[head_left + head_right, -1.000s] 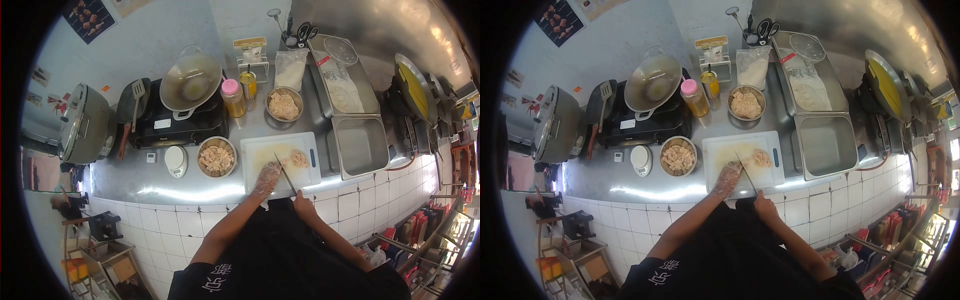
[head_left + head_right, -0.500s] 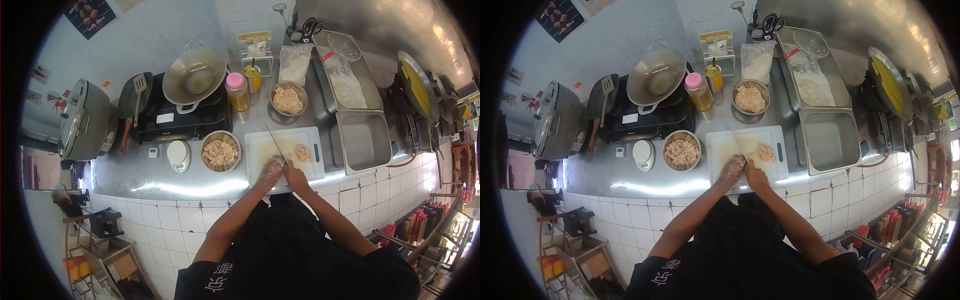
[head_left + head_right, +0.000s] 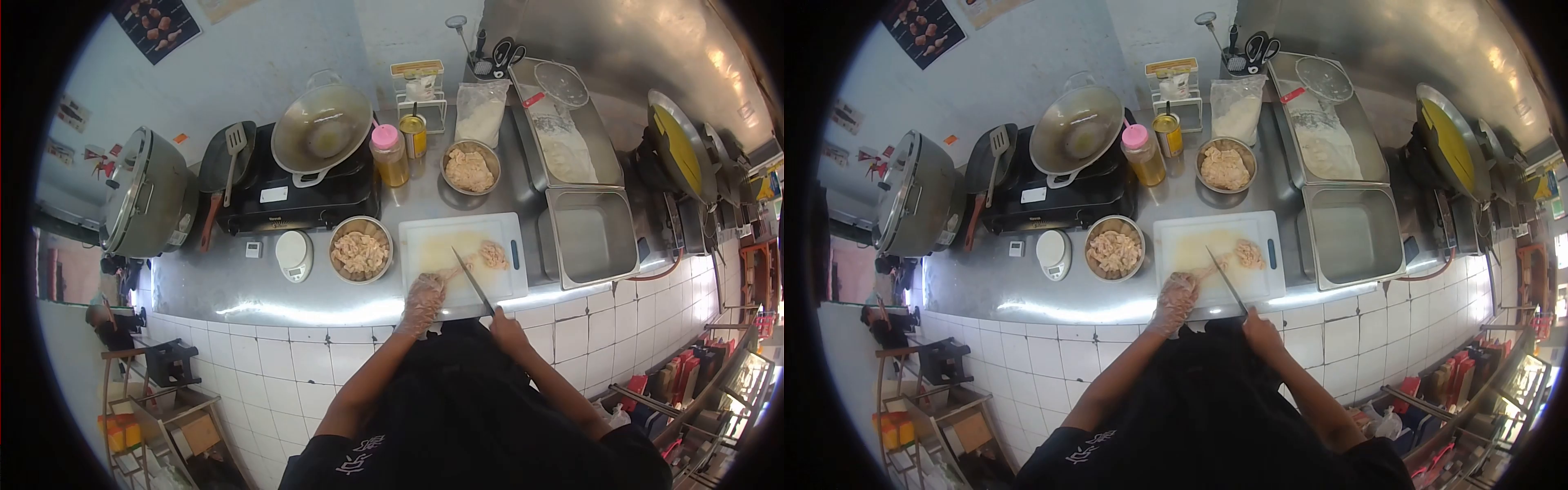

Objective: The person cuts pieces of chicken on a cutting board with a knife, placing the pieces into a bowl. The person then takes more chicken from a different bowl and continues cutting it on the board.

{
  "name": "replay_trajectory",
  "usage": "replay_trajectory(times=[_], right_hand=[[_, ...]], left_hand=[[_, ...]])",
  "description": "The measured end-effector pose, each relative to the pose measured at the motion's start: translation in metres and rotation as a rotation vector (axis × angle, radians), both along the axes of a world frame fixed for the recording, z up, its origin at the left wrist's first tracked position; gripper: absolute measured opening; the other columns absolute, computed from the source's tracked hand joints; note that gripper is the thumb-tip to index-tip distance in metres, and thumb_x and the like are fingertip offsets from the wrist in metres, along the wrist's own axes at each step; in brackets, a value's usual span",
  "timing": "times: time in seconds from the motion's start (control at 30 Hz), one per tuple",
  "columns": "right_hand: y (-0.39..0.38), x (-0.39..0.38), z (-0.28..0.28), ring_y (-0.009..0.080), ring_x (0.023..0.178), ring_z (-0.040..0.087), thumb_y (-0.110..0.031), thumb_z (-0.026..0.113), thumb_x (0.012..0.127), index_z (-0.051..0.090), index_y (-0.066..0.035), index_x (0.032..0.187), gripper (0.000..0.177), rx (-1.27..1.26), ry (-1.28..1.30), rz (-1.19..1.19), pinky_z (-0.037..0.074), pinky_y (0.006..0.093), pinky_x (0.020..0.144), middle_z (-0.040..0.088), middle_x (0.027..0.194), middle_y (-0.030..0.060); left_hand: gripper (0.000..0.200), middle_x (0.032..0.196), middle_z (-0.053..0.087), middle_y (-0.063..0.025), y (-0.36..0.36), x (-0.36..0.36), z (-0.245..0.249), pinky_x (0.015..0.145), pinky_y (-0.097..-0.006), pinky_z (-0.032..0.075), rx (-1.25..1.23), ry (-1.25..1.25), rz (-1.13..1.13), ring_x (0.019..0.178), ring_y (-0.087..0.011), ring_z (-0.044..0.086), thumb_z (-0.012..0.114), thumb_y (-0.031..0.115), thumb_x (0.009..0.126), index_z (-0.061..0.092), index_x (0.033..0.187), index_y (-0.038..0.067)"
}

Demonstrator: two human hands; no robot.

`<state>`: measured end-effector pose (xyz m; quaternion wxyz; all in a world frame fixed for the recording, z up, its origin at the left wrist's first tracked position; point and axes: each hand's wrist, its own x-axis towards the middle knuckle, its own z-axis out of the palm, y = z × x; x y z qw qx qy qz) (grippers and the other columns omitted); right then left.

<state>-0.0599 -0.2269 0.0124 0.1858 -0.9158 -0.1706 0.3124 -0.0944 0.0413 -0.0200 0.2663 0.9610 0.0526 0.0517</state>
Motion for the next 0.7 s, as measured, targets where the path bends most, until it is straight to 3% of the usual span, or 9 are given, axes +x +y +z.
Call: replay_trajectory(times=[0.13,0.27,0.37,0.43,0.47,0.63,0.7], right_hand=[[0.065,0.028,0.001,0.057,0.081,0.064,-0.023,0.048,0.102,0.043,-0.004,0.117,0.025,0.085,-0.116,-0.044,0.048,0.067,0.072,0.065,0.08,0.0346],[0.064,0.029,-0.012,0.0575,0.081,0.063,-0.022,0.046,0.103,0.043,-0.005,0.121,0.025,0.099,-0.129,-0.107,0.047,0.0673,0.072,0.065,0.079,0.0347],[0.053,0.022,0.01,0.0569,0.078,0.063,-0.022,0.046,0.103,0.043,-0.004,0.121,0.025,0.069,-0.147,-0.184,0.047,0.0671,0.07,0.064,0.076,0.0347],[0.047,0.011,0.01,0.0566,0.076,0.063,-0.022,0.047,0.103,0.043,-0.004,0.12,0.025,0.205,-0.171,-0.121,0.047,0.0672,0.069,0.064,0.075,0.0341],[0.045,0.006,0.01,0.0564,0.076,0.063,-0.022,0.047,0.103,0.043,-0.003,0.12,0.025,0.274,-0.182,-0.088,0.047,0.0673,0.069,0.063,0.074,0.0338],[0.042,-0.01,0.013,0.0564,0.074,0.063,-0.023,0.048,0.103,0.044,-0.003,0.118,0.025,0.146,-0.053,0.081,0.047,0.0674,0.069,0.064,0.073,0.0331],[0.031,-0.014,0.009,0.0566,0.078,0.064,-0.025,0.049,0.102,0.045,-0.006,0.12,0.026,0.077,-0.002,0.087,0.048,0.0678,0.072,0.065,0.077,0.0334]], left_hand=[[0.018,0.093,0.065,-0.0168,0.004,-0.014,-0.01,0.084,-0.0464,0.051,-0.018,-0.156,-0.002,0.093,-0.0348,0.061,0.057,0.019,0.096,0.064,0.095,0.003],[0.018,0.092,0.065,-0.0172,0.008,-0.017,-0.011,0.084,-0.046,0.051,-0.032,-0.138,0.01,0.092,-0.0349,0.061,0.054,0.017,0.097,0.064,0.095,0.002],[0.017,0.097,0.065,-0.0166,0.006,-0.02,-0.015,0.087,-0.0454,0.05,-0.028,-0.057,0.025,0.095,-0.0347,0.061,0.056,0.017,0.096,0.064,0.1,0.003],[0.023,0.106,0.065,-0.0152,0.009,-0.019,-0.018,0.092,-0.0436,0.05,-0.025,0.106,0.005,0.101,-0.0342,0.061,0.06,0.018,0.092,0.065,0.11,0.004],[0.022,0.106,0.065,-0.0151,0.01,-0.02,-0.019,0.092,-0.0434,0.05,-0.034,0.056,0.006,0.101,-0.034,0.061,0.06,0.018,0.092,0.065,0.109,0.004],[0.018,0.106,0.065,-0.0148,0.004,-0.009,0.018,0.091,-0.0415,0.051,-0.074,-0.155,0.022,0.102,-0.0324,0.061,0.059,0.015,0.095,0.064,0.107,0.003],[0.017,0.102,0.064,-0.0114,0.007,0.0,0.008,0.088,-0.0389,0.051,0.099,-0.194,-0.051,0.101,-0.0279,0.061,0.056,0.015,0.095,0.065,0.106,0.005]])
